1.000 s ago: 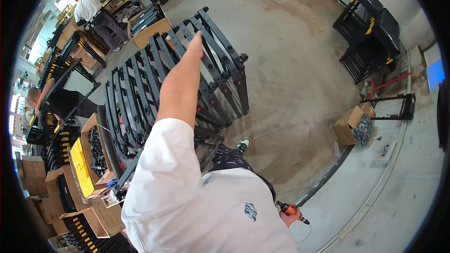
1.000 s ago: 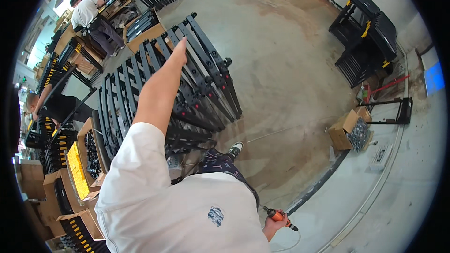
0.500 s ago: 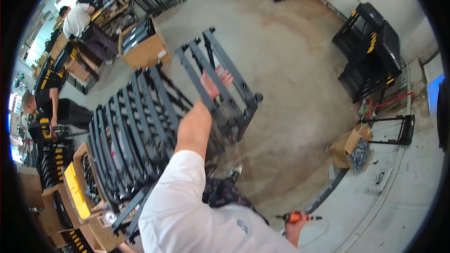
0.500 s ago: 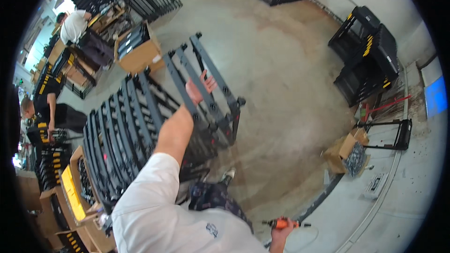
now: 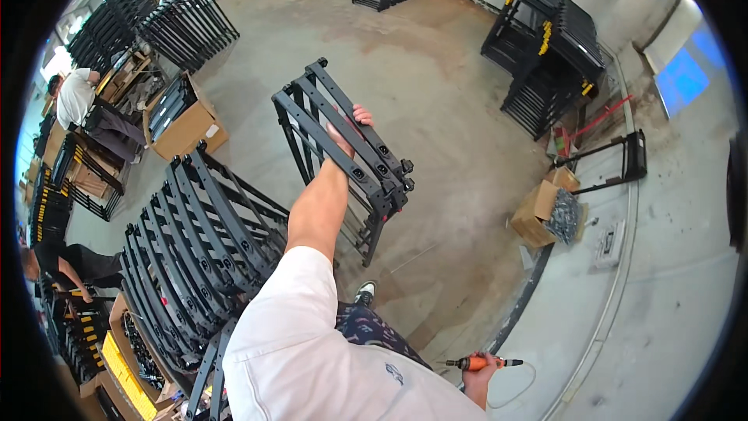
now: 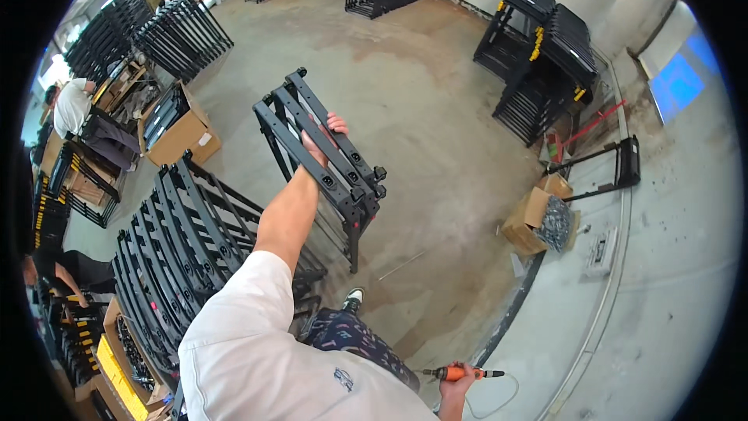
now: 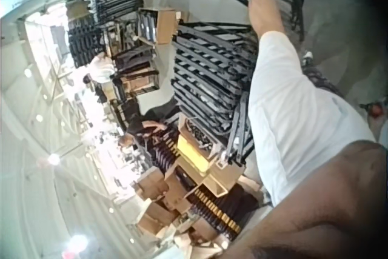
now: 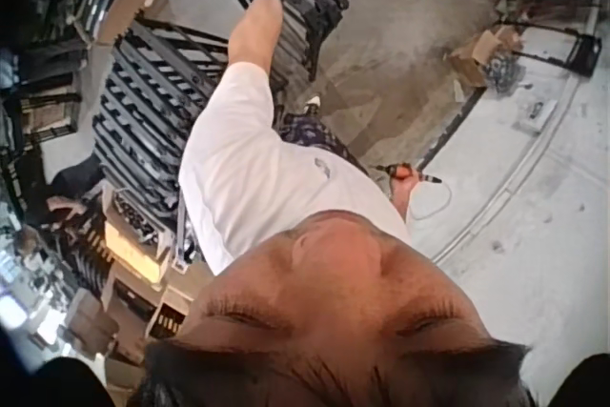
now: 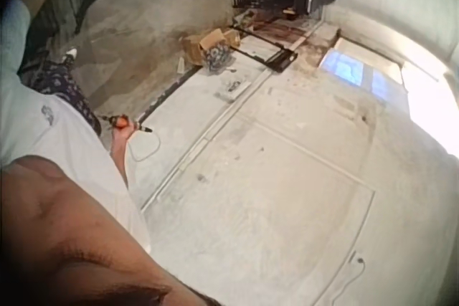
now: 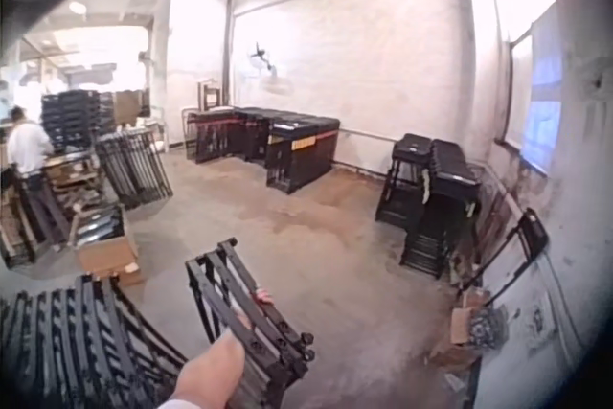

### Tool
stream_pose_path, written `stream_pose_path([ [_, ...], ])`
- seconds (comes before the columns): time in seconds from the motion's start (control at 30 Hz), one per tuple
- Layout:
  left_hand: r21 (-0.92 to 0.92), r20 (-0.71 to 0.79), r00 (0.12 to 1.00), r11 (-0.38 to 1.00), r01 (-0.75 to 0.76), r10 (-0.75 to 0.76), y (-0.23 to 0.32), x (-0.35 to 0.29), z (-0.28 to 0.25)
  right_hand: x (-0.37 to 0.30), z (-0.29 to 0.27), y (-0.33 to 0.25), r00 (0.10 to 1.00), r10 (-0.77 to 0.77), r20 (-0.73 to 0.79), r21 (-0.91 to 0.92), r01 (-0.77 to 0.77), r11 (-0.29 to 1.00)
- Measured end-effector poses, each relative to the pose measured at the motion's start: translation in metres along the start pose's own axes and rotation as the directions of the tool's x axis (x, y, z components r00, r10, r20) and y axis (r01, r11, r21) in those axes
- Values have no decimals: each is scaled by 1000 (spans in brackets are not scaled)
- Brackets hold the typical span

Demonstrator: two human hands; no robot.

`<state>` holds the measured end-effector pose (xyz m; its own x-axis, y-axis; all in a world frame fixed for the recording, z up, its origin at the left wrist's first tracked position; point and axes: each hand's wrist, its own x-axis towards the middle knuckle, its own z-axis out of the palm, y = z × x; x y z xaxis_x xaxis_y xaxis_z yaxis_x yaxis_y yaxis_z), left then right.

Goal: Assembling electronic units by screwing components together and packing them into boxes.

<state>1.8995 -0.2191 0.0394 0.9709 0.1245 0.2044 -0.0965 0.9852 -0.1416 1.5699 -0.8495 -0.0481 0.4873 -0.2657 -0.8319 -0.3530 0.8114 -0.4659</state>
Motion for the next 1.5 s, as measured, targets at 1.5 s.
stream_pose_path([
  [1.5,-208,-329,672,745,634,-663,-160,-640,104,-178,-380,67,996,33,83,-96,-25,995],
])
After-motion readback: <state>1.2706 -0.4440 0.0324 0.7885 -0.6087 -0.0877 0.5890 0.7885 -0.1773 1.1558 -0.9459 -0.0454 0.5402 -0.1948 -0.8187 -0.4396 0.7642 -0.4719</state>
